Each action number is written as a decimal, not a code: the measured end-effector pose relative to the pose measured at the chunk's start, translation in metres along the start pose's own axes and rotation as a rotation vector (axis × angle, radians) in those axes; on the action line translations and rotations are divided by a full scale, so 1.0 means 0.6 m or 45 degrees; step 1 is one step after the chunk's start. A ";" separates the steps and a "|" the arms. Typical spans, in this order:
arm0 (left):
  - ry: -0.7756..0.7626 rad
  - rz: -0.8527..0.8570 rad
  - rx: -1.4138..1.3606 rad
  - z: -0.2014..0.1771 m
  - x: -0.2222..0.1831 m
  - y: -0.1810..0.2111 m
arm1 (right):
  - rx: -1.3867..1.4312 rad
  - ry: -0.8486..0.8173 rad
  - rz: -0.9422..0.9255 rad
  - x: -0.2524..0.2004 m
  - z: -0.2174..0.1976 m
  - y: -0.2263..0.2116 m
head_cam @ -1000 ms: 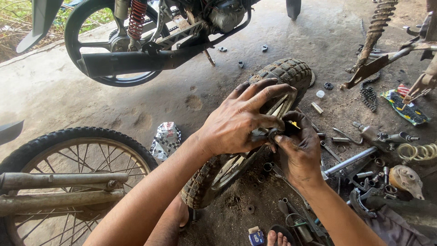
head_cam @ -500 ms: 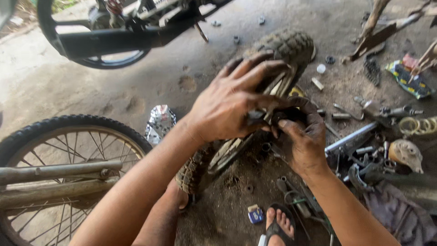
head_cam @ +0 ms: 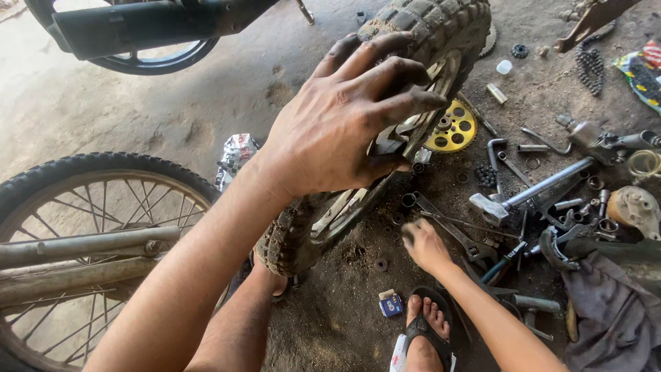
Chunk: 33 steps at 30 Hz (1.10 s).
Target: The person removes components from the center of a motorcycle wheel hub, handles a small metal bearing with a pair of pliers, and wipes the interior of the hub using a cloth.
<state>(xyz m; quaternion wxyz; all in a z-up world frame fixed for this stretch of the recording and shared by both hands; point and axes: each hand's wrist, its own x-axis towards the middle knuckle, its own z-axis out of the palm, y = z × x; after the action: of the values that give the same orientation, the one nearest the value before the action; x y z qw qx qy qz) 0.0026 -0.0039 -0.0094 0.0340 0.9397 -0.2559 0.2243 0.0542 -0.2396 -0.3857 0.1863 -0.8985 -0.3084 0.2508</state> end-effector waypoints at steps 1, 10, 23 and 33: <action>-0.002 0.004 0.002 0.000 0.000 0.003 | 0.004 0.004 0.000 0.016 0.007 -0.003; -0.026 0.005 0.029 0.004 0.008 0.015 | 0.069 -0.068 -0.069 0.056 0.005 -0.005; -0.117 0.087 0.060 -0.013 0.015 0.032 | 1.461 0.775 -0.483 -0.135 -0.377 -0.295; 0.037 0.074 -0.101 -0.015 0.009 0.027 | 1.984 0.615 -0.531 -0.138 -0.382 -0.333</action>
<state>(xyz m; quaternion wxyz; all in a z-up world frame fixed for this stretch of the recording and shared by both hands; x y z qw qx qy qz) -0.0051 -0.0190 0.0002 0.0686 0.9264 -0.2914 0.2286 0.0355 -0.1866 -0.0758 0.8566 -0.4666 -0.1585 0.1532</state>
